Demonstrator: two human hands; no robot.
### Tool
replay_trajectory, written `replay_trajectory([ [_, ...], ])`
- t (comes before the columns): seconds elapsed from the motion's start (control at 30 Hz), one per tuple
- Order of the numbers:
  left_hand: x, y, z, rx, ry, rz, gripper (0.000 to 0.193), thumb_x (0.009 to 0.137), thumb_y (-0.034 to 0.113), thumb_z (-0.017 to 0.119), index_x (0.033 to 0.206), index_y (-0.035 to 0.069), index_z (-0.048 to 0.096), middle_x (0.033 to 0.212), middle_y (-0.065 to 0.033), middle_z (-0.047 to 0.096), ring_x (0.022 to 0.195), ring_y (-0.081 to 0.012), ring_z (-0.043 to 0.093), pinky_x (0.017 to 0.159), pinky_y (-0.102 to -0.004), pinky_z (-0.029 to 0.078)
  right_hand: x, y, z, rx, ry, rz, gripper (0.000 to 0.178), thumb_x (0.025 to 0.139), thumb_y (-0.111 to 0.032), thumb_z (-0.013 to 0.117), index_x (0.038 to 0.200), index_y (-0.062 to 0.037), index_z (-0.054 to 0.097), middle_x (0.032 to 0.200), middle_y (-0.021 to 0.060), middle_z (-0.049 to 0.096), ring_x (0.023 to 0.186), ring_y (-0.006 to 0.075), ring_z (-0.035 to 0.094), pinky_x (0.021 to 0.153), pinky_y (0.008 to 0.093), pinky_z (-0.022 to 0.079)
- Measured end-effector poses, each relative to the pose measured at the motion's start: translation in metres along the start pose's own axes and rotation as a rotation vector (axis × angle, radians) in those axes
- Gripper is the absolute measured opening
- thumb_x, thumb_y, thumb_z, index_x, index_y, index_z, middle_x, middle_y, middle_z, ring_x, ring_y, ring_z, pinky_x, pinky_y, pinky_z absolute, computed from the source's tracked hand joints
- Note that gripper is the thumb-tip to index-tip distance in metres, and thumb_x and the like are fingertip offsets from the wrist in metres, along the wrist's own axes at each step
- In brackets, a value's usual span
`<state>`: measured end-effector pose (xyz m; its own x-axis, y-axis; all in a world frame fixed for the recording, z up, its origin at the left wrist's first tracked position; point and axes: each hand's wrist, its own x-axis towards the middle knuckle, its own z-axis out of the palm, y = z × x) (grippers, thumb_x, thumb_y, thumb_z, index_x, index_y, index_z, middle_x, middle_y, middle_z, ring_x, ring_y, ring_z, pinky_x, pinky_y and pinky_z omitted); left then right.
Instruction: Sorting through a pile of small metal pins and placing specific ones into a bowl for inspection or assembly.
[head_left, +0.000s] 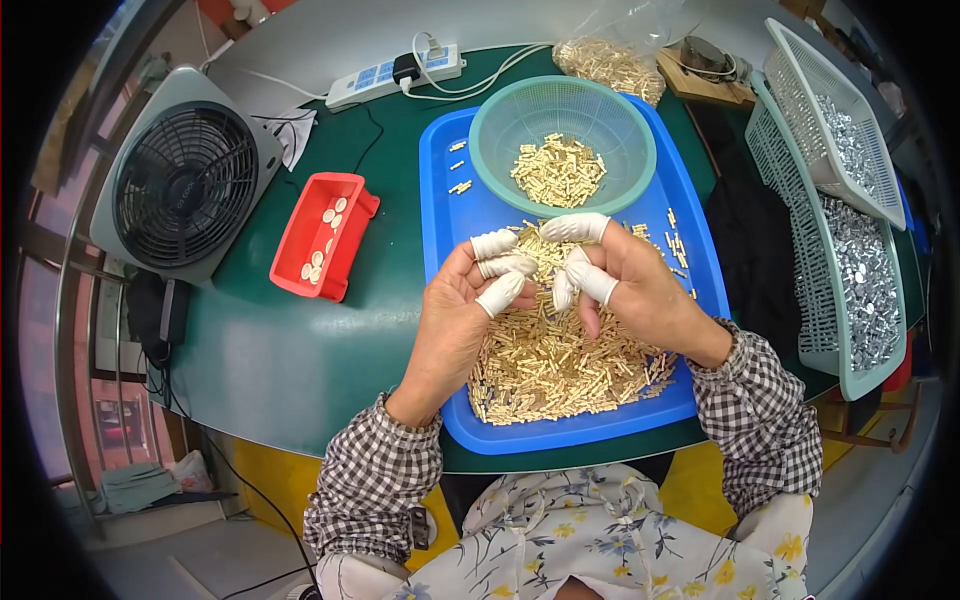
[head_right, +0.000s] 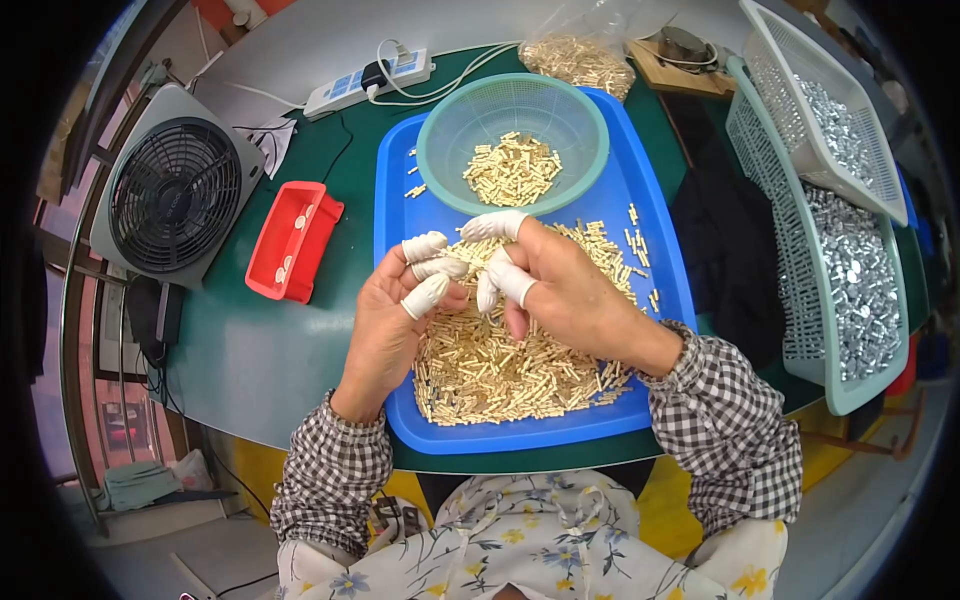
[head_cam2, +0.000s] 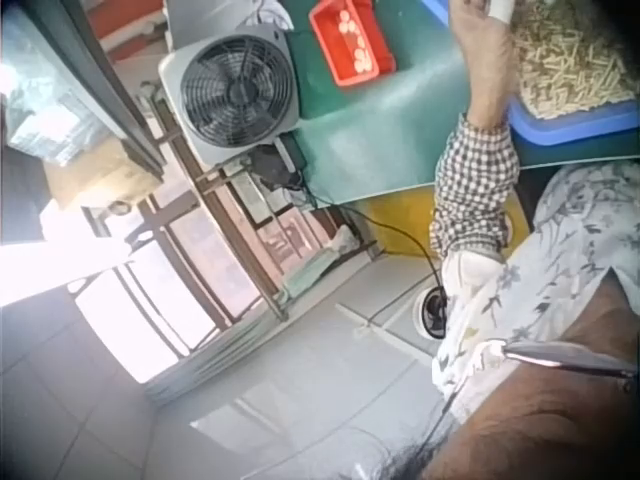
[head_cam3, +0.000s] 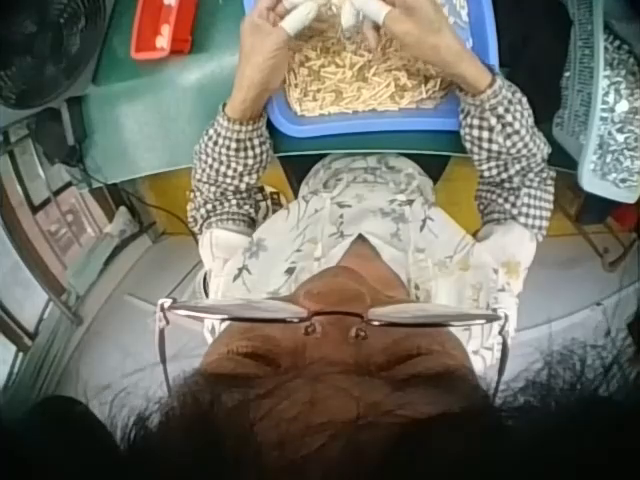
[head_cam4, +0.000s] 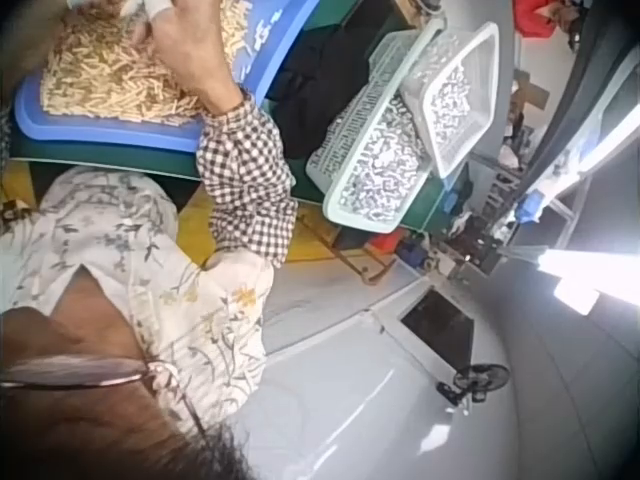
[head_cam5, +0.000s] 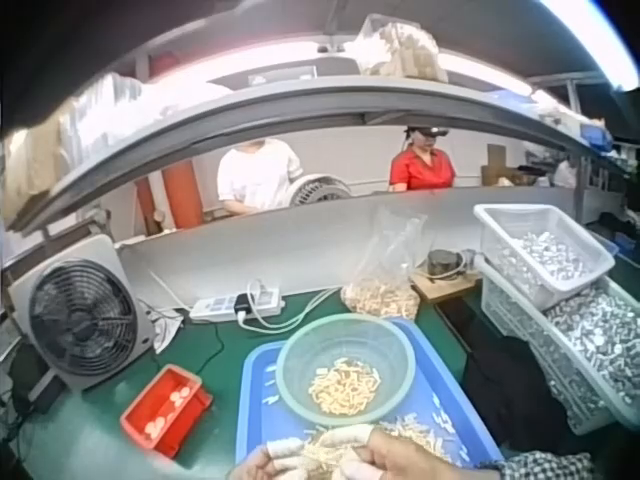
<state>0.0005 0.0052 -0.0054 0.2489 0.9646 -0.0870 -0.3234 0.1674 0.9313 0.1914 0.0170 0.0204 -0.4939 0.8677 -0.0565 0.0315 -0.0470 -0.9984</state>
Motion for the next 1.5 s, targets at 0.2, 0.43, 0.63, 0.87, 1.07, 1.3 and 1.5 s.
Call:
replay_trajectory([
  [0.2,-0.008,0.012,-0.004,1.220,-0.312,0.304,0.020,0.077,0.007,0.066,0.095,0.003,0.061,0.086,-0.0073,0.058,0.078,-0.0205,0.054,0.069,-0.0325,0.045,0.006,-0.020,-0.039,-0.024,0.167,-0.102,0.029,0.090,-0.003,0.043,0.120,0.0001,0.044,0.074,0.0083,0.059,0.049,0.0086,0.052,0.046,0.0187,0.042],
  [0.43,-0.013,-0.013,0.000,1.354,-0.301,0.537,0.017,0.072,0.008,0.066,0.087,0.004,0.059,0.075,-0.0099,0.050,0.076,-0.0269,0.049,0.068,-0.0366,0.040,0.029,-0.048,-0.073,-0.456,0.256,-0.003,0.031,0.083,0.000,0.045,0.113,0.0023,0.050,0.066,0.0076,0.060,0.047,0.0099,0.052,0.046,0.0219,0.043],
  [0.63,-0.010,-0.018,0.002,1.344,-0.287,0.624,0.011,0.073,0.006,0.063,0.080,0.003,0.055,0.073,-0.0098,0.048,0.074,-0.0268,0.048,0.068,-0.0372,0.041,0.064,-0.034,-0.078,-1.036,0.260,-0.151,0.031,0.072,0.000,0.046,0.101,0.0058,0.057,0.057,0.0101,0.058,0.049,0.0160,0.055,0.048,0.0319,0.044],
  [0.87,-0.006,-0.022,0.000,1.428,-0.250,0.670,0.013,0.073,0.008,0.066,0.079,0.003,0.056,0.074,-0.0097,0.051,0.073,-0.0265,0.050,0.065,-0.0371,0.042,0.077,-0.047,-0.085,-0.998,0.199,-0.078,0.029,0.070,-0.002,0.047,0.095,0.0085,0.058,0.057,0.0148,0.058,0.052,0.0233,0.058,0.052,0.0368,0.046],
  [1.07,-0.005,-0.023,0.000,1.414,-0.252,0.664,0.013,0.073,0.008,0.066,0.078,0.003,0.055,0.073,-0.0102,0.051,0.072,-0.0270,0.050,0.066,-0.0372,0.042,0.105,-0.035,-0.084,-1.180,0.132,-0.050,0.024,0.071,-0.005,0.047,0.087,0.0081,0.059,0.060,0.0172,0.060,0.050,0.0239,0.059,0.053,0.0354,0.047],
  [1.3,-0.005,-0.021,0.001,1.369,-0.254,0.673,0.012,0.073,0.007,0.065,0.078,0.003,0.055,0.072,-0.0104,0.051,0.071,-0.0277,0.050,0.065,-0.0372,0.042,0.120,-0.042,-0.087,-1.181,0.049,0.127,0.020,0.072,-0.006,0.048,0.081,0.0061,0.061,0.063,0.0131,0.063,0.049,0.0185,0.060,0.048,0.0311,0.047],
  [1.5,-0.009,-0.014,0.003,1.291,-0.195,0.649,0.010,0.076,0.007,0.062,0.081,0.003,0.053,0.073,-0.0107,0.051,0.072,-0.0275,0.050,0.066,-0.0375,0.042,0.083,-0.070,-0.072,-0.883,0.054,0.172,0.021,0.075,-0.007,0.049,0.083,0.0070,0.062,0.068,0.0109,0.065,0.050,0.0145,0.060,0.046,0.0284,0.047],
])
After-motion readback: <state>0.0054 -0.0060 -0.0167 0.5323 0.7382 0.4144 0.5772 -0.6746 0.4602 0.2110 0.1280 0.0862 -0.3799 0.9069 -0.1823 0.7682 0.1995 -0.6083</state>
